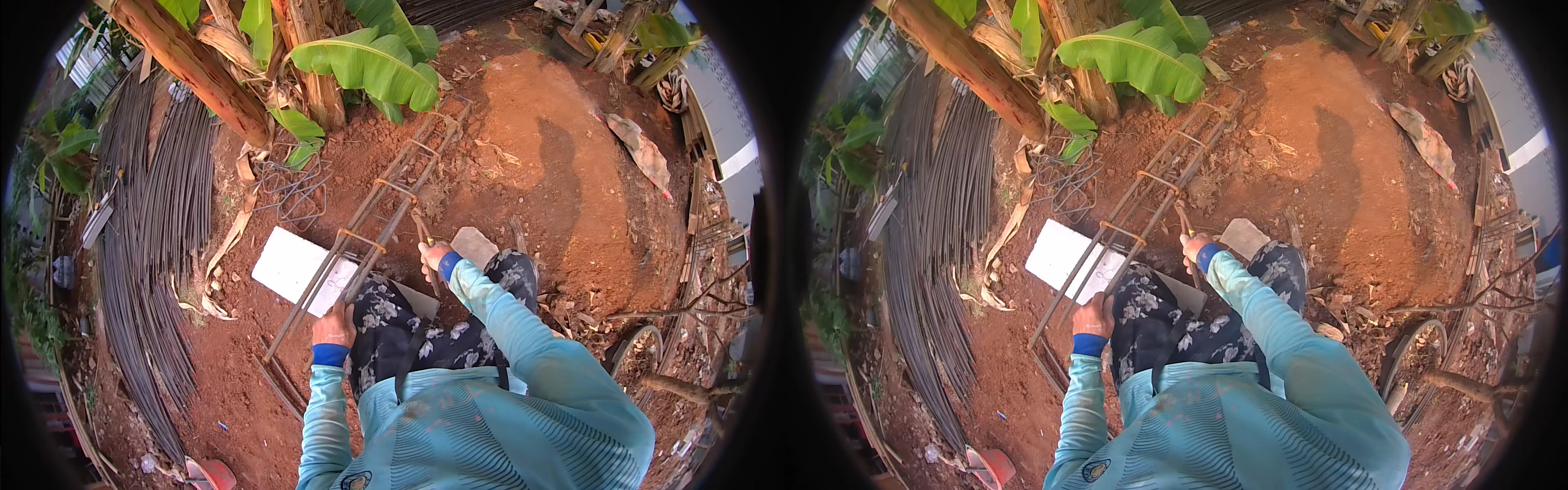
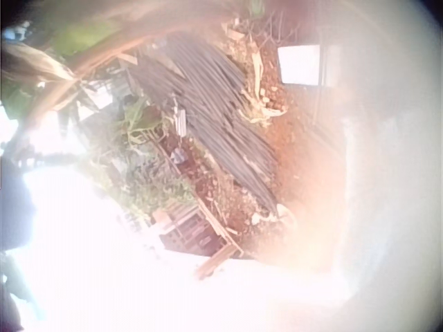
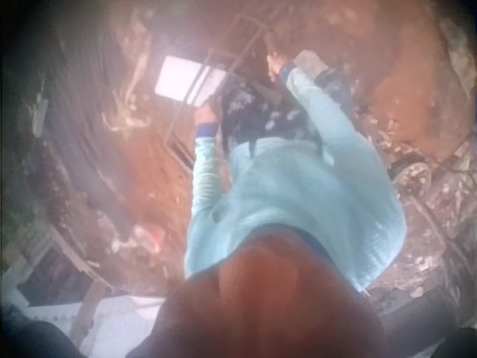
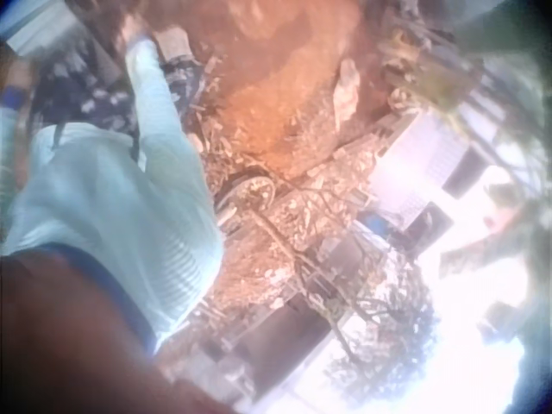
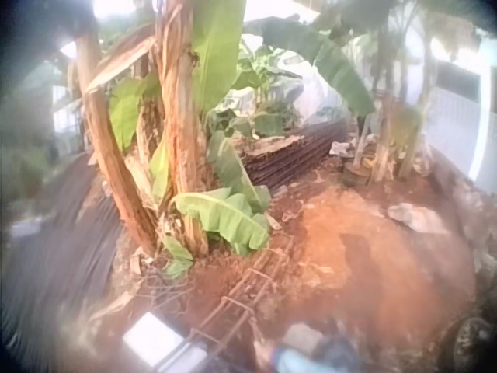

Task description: The person assembles a rebar cage by tying intersecting steel bars together using pliers and wire. They position the bars on a white block and repeatedly twist wire ties to secure the joints.

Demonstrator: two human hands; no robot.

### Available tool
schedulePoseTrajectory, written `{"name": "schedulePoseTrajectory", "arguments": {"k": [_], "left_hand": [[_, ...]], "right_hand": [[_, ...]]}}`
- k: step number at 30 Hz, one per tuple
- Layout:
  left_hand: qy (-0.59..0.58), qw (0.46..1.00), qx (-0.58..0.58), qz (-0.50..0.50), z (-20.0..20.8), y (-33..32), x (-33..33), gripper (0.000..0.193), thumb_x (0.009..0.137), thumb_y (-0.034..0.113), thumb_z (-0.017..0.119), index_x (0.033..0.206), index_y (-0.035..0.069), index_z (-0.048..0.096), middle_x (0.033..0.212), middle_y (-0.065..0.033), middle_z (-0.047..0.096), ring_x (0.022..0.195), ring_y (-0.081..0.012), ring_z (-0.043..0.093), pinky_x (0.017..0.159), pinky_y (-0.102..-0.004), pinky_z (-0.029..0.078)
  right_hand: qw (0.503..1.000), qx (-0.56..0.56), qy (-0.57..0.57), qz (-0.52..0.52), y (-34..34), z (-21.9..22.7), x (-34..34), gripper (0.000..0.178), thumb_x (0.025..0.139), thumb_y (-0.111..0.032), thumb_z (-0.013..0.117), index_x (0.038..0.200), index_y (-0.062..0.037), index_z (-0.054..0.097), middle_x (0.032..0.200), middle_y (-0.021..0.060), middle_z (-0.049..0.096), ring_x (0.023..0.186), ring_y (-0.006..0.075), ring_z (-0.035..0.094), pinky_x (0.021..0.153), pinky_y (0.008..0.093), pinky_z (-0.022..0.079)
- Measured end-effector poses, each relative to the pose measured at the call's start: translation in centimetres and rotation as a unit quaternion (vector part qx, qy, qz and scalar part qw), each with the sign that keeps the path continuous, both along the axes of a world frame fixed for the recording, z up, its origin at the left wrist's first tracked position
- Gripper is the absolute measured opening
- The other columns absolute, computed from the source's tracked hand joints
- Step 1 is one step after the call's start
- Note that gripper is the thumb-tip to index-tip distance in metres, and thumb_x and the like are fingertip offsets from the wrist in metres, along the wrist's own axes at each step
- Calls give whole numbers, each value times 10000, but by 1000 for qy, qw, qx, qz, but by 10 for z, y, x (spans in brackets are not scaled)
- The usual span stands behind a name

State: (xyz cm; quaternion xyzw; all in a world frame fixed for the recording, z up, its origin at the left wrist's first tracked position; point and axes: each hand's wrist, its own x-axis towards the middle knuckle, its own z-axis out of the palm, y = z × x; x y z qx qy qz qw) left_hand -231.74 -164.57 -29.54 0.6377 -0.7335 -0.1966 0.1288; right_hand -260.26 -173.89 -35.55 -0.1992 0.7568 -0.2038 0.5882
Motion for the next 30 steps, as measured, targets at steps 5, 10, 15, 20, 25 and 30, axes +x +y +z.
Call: {"name": "schedulePoseTrajectory", "arguments": {"k": [5, 10, 15, 20, 25, 30], "left_hand": [[2, 999, -23, 29, 9, -17, 21, 220, 934, 264, 568, 870, 54, 580, 698, -225, 640, 681, -463, 622, 591, -553, 490], [-25, 1000, -3, 8, 5, -2, 19, 223, 938, 268, 562, 888, 51, 564, 769, -231, 653, 693, -465, 623, 618, -565, 490], [-5, 1000, -13, 12, 0, -10, 17, 233, 940, 272, 559, 869, 50, 569, 761, -237, 654, 666, -461, 628, 587, -560, 490], [-11, 1000, -27, -8, 2, -4, 18, 233, 933, 269, 561, 887, 41, 582, 764, -222, 661, 686, -432, 646, 598, -534, 510], [0, 998, -57, -4, 0, -2, 16, 243, 936, 277, 558, 872, 43, 574, 752, -219, 660, 682, -431, 647, 602, -524, 518], [22, 1000, -2, 14, 5, -7, 20, 217, 912, 264, 591, 880, 50, 607, 735, -233, 650, 724, -452, 632, 645, -543, 504]], "right_hand": [[973, -60, -217, 43, -5, -13, 10, 354, 925, -450, 601, 815, -117, 555, 655, 51, 601, 504, 211, 597, 440, 383, 498], [996, -21, -84, 2, -3, -12, 12, 395, 956, -482, 535, 816, -112, 542, 655, 47, 577, 505, 220, 563, 452, 395, 466], [965, 6, -260, 40, -8, -16, 2, 364, 974, -465, 514, 869, -117, 545, 668, 44, 587, 595, 238, 595, 565, 417, 503], [894, -25, -448, 18, 14, -14, 2, 388, 945, -492, 556, 853, -115, 568, 676, 50, 609, 561, 243, 610, 530, 421, 515], [937, -66, -342, -7, 27, 2, 5, 382, 960, -494, 526, 865, -127, 565, 688, 49, 618, 612, 256, 624, 565, 428, 514], [976, 31, -218, 3, 43, 18, 9, 378, 981, -453, 509, 890, -90, 559, 656, 46, 574, 549, 253, 576, 523, 423, 484]]}}
